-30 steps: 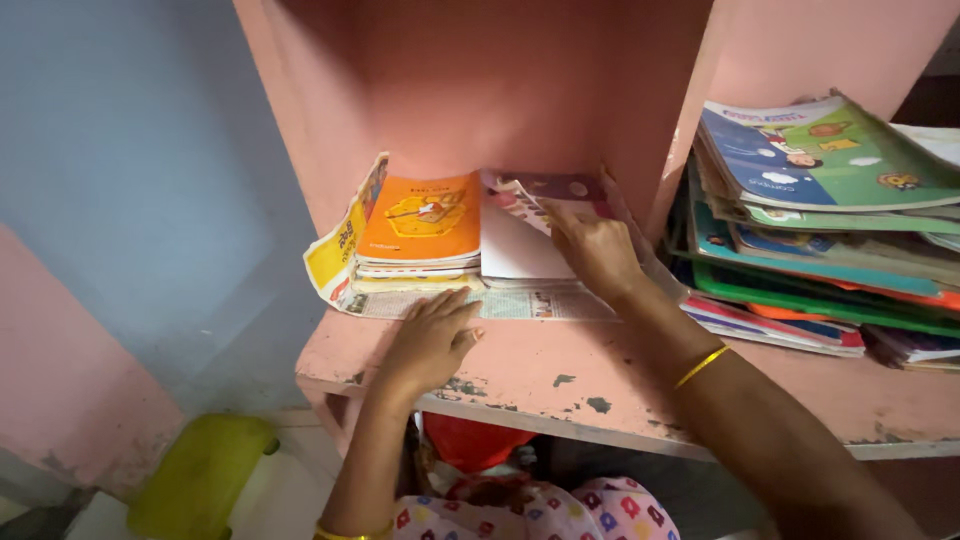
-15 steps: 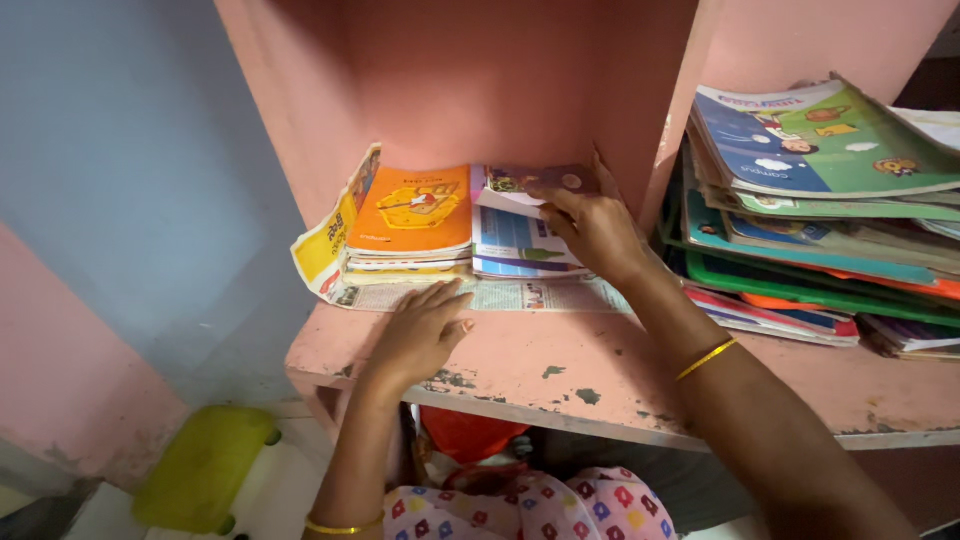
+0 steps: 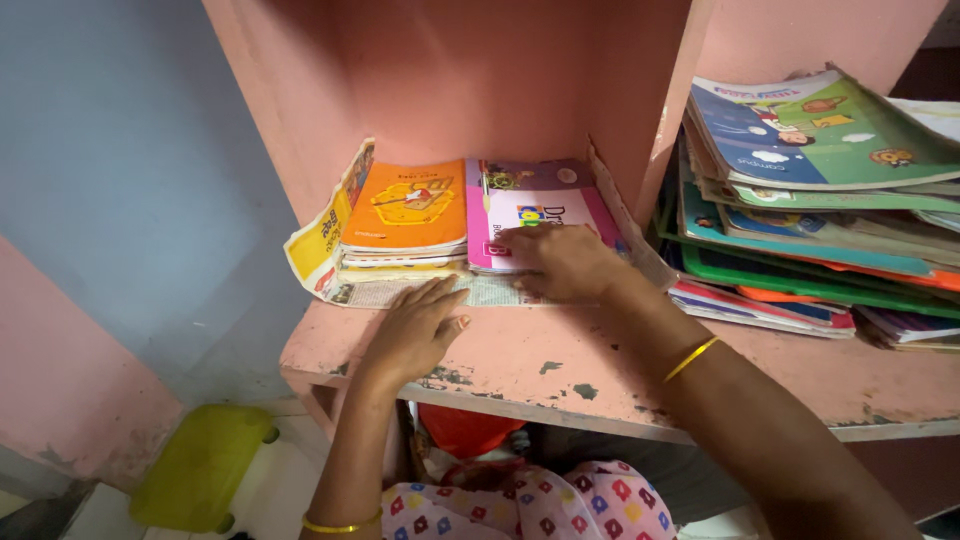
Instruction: The person organizes books and papers by hand on a shelf, moving stacks, turning pages, and smoothing newspaper liners.
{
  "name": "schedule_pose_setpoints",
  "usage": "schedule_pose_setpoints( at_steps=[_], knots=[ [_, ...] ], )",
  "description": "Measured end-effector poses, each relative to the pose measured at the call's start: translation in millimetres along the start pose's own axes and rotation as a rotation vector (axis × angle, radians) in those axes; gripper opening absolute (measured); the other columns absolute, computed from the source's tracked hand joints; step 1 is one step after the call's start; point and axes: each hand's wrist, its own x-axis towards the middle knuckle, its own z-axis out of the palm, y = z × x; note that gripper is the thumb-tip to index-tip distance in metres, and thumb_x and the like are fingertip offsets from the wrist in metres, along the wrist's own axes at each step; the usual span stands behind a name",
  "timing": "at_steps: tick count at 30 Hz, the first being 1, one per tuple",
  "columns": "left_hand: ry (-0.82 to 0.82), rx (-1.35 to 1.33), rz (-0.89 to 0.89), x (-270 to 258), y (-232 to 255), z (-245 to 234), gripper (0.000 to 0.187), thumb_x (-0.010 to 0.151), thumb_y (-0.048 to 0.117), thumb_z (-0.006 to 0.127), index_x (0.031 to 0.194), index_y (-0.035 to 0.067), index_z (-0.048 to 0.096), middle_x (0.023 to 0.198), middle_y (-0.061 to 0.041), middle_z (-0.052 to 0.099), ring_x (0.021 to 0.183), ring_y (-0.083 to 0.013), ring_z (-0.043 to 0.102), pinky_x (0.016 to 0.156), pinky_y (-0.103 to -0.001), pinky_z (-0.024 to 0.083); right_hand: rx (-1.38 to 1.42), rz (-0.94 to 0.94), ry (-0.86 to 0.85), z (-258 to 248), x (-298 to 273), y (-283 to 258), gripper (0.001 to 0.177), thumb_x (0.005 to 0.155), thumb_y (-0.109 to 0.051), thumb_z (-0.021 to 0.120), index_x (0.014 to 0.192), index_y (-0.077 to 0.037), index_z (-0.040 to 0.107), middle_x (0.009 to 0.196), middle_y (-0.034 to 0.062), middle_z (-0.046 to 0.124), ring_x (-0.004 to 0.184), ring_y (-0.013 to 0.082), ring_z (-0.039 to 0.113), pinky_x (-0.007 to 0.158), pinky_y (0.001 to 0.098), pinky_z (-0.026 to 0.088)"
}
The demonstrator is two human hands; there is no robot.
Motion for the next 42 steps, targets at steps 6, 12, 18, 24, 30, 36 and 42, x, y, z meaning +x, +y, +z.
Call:
schedule_pose_setpoints(
  at_steps=[6, 12, 18, 24, 30, 36, 42],
  knots=[
    [0.014, -0.026, 0.011, 0.1, -2.8, 2.4, 0.054, 0.1, 0.039, 0.052, 0.146, 0.01, 0.054, 0.161, -0.012, 0.038, 0.151, -0.0293, 0.031, 0.122, -0.048, 0.019, 0.047, -0.106, 0.282, 24.4, 1.8, 29.3, 0.028, 0.09, -0.021, 0.065, 0.117, -0.016, 0.074, 0.117, 0.0095, 0.075, 0.095, 0.0322, 0.072, 0.084, 0.0466, 0.057],
    [0.043, -0.041, 0.03, 0.1, -4.7, 3.6, 0.052, 0.099, 0.037, 0.056, 0.143, 0.01, 0.056, 0.161, -0.013, 0.041, 0.151, -0.0299, 0.034, 0.122, -0.046, 0.022, 0.057, 0.138, 0.733, 27.7, 5.9, 54.3, 0.008, 0.097, -0.016, 0.071, 0.101, -0.01, 0.075, 0.094, 0.0141, 0.075, 0.085, 0.0337, 0.073, 0.076, 0.0451, 0.059],
    [0.045, -0.521, -0.09, 0.0, 10.8, -16.3, 0.066, 0.096, 0.042, 0.054, 0.154, 0.014, 0.044, 0.162, -0.01, 0.04, 0.15, -0.0255, 0.037, 0.122, -0.044, 0.028, 0.143, 0.088, 1.1, 11.1, -0.6, 30.8, 0.017, 0.099, -0.015, 0.07, 0.114, -0.006, 0.072, 0.098, 0.0171, 0.073, 0.083, 0.0325, 0.075, 0.071, 0.0417, 0.06],
    [0.251, -1.969, -0.251, 5.4, 4.9, -42.1, 0.074, 0.092, 0.06, 0.046, 0.148, 0.012, 0.039, 0.147, -0.017, 0.052, 0.133, -0.0437, 0.052, 0.108, -0.061, 0.043, 0.227, 0.04, 0.651, 13.1, 2.4, -27.5, 0.013, 0.104, -0.011, 0.063, 0.099, -0.006, 0.074, 0.078, 0.011, 0.075, 0.059, 0.0183, 0.069, 0.049, 0.0291, 0.057],
    [0.41, -1.78, -0.186, 4.8, -31.8, -34.1, 0.052, 0.096, 0.022, 0.069, 0.141, 0.0, 0.054, 0.126, -0.019, 0.065, 0.11, -0.032, 0.066, 0.093, -0.046, 0.055, -0.28, -0.822, 0.712, -9.7, -23.8, -90.1, 0.03, 0.095, -0.012, 0.064, 0.121, 0.002, 0.068, 0.115, 0.0145, 0.074, 0.099, 0.0229, 0.076, 0.079, 0.0318, 0.064],
    [0.423, -1.762, -0.28, -10.3, -35.6, -43.6, 0.05, 0.094, 0.019, 0.067, 0.139, -0.001, 0.055, 0.123, -0.015, 0.069, 0.107, -0.0286, 0.069, 0.091, -0.044, 0.058, -0.216, -0.855, 0.69, -29.2, -29.0, -92.8, 0.032, 0.094, -0.022, 0.071, 0.118, -0.001, 0.07, 0.119, 0.0131, 0.075, 0.104, 0.0238, 0.075, 0.088, 0.0345, 0.063],
    [0.492, -1.751, -0.117, -20.8, -13.4, -66.0, 0.052, 0.096, 0.016, 0.064, 0.145, 0.004, 0.049, 0.132, -0.012, 0.063, 0.12, -0.0272, 0.063, 0.1, -0.045, 0.054, -0.019, -0.667, 0.835, -45.1, -46.7, -93.1, 0.027, 0.098, -0.027, 0.072, 0.115, -0.006, 0.071, 0.119, 0.0102, 0.074, 0.11, 0.023, 0.074, 0.096, 0.037, 0.061]
  ],
)
